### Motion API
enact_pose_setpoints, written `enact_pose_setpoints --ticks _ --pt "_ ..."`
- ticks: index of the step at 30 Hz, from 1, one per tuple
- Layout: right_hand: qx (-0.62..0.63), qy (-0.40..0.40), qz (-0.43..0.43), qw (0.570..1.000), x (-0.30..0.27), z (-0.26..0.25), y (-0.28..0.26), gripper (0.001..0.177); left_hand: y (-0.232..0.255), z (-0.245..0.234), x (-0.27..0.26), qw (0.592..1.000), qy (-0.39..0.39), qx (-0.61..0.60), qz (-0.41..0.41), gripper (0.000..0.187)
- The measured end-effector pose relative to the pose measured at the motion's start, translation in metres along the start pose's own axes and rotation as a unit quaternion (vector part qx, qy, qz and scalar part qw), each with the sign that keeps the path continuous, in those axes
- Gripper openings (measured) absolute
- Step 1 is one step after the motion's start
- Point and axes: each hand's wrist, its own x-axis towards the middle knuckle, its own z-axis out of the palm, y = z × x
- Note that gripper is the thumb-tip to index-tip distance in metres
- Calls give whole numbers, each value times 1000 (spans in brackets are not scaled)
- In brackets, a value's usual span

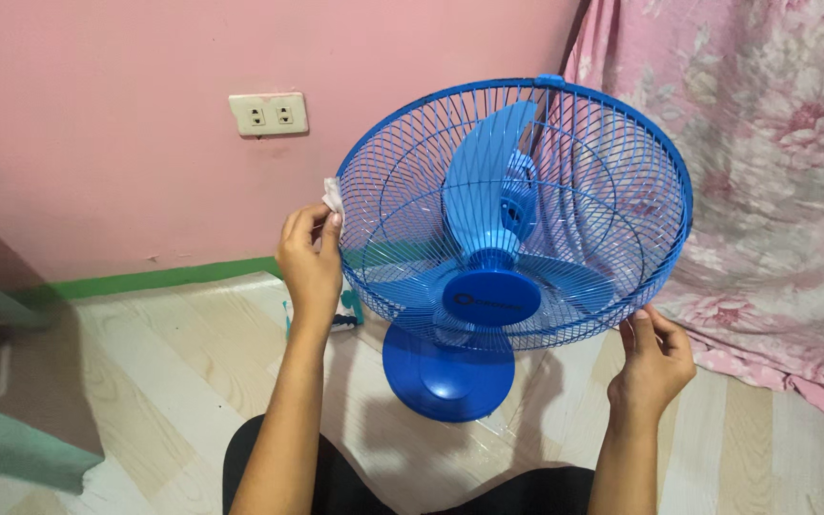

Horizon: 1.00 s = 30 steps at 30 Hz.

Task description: The person reassembles a blue electric fan by attaching the front wire cage to the fan head and then wiping the cage with a tissue. The person sits on the floor during the task.

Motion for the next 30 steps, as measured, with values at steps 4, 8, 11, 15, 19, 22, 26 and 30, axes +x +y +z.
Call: enact_pose_setpoints --ticks 4,8,11,15,19,22,26,30 --pt "4 3 0 1000 1 0 3 10 2 2 -12 1000 20 19 -6 13" --pt "2 -2 0 1000 2 0 2 11 8 4 -30 998 47 -7 31 10" --pt "6 -4 2 1000 0 -1 2 12 11 8 -44 996 55 27 67 12" --pt "14 -14 0 1000 -3 0 -3 12 17 13 -55 997 48 6 58 12" --pt "10 -18 0 1000 -4 -2 -5 12 18 14 -56 996 53 25 64 11" --pt "11 -20 16 1000 -1 -6 -4 13 14 14 -52 996 64 25 53 10" --pt "8 -26 32 999 2 -11 -1 15 4 15 -39 994 80 12 66 10" --pt "7 -36 33 999 3 -15 -1 14 -8 14 -19 997 70 -3 9 6"
